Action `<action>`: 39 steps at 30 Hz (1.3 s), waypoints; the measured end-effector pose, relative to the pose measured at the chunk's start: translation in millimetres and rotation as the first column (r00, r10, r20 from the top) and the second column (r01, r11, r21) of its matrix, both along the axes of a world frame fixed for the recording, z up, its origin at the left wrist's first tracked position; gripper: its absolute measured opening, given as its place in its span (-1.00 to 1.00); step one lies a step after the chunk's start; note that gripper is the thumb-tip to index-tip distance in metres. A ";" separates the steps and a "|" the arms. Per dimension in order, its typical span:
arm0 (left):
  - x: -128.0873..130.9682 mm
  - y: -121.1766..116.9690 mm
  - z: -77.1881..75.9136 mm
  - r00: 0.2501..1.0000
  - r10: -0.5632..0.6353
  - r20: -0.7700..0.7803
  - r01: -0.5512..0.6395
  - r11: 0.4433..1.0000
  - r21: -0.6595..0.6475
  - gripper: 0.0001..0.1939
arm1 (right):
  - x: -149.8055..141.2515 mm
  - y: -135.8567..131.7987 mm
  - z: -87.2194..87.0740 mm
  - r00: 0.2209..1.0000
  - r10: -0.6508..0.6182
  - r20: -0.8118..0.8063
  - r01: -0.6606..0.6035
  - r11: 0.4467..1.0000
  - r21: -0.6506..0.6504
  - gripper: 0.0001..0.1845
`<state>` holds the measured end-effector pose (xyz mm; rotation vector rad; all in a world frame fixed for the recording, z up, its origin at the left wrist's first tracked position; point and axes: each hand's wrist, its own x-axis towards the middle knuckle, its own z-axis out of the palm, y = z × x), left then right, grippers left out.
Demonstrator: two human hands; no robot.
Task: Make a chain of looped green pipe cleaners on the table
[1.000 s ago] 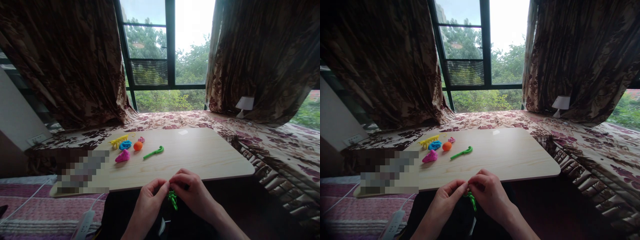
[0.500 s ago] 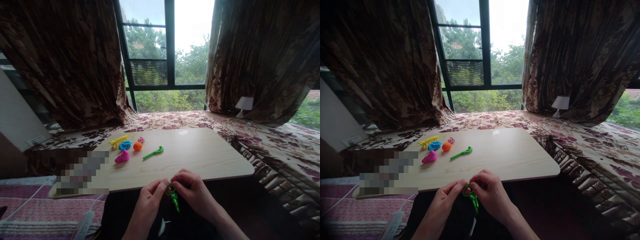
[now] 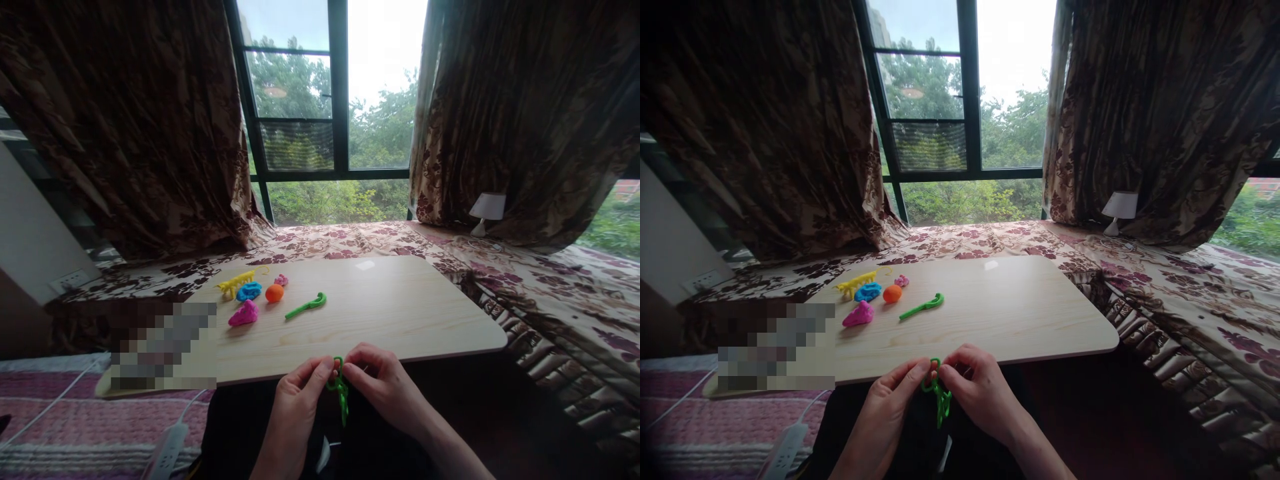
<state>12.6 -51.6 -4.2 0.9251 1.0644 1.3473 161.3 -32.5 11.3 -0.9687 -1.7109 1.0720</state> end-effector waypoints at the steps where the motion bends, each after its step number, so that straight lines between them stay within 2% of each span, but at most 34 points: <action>1: -0.3 0.4 -0.9 1.000 -0.010 -0.012 0.010 1.000 0.005 -0.74 | -0.1 0.4 -0.5 1.000 0.000 -0.003 0.000 1.000 -0.008 -0.78; 8: -0.2 -0.8 -1.7 1.000 -0.003 -0.029 0.003 1.000 0.009 -0.73 | 0.6 2.1 -2.4 1.000 0.011 -0.016 -0.011 0.999 -0.047 -0.73; 16: -0.3 -2.0 6.5 0.993 0.005 -0.117 -0.001 0.999 0.033 -0.71 | 2.0 1.9 -2.0 0.997 0.015 -0.070 -0.025 0.989 -0.143 -0.74; 21: -2.4 -1.8 6.2 0.972 0.029 -0.234 -0.012 0.997 0.074 -0.81 | 2.1 3.0 -5.0 0.995 0.031 -0.093 -0.045 0.987 -0.154 -0.77; 27: 0.4 -5.8 10.8 0.955 0.006 -0.297 0.026 0.994 0.104 -0.78 | -0.9 4.1 -5.4 0.979 0.054 -0.198 -0.081 0.988 -0.130 -0.78; 30: 1.7 -5.2 13.6 0.943 0.030 -0.331 -0.002 0.996 0.084 -0.78 | -0.9 4.3 -3.4 0.980 0.090 -0.177 -0.112 0.987 -0.114 -0.80; 34: 0.3 -1.9 12.6 0.939 0.011 -0.345 0.013 0.998 0.067 -0.74 | 0.1 4.9 -0.6 0.988 0.073 -0.136 -0.091 0.988 -0.128 -0.80; 36: -0.7 -1.0 12.5 0.924 0.029 -0.382 0.011 0.995 0.103 -0.73 | 0.3 5.6 1.1 0.991 0.075 -0.114 -0.091 0.986 -0.138 -0.80; 39: -2.5 0.0 13.9 0.881 0.119 -0.457 -0.035 0.982 0.188 -0.80 | 1.1 6.9 3.8 0.994 0.079 -0.077 -0.087 0.990 -0.115 -0.76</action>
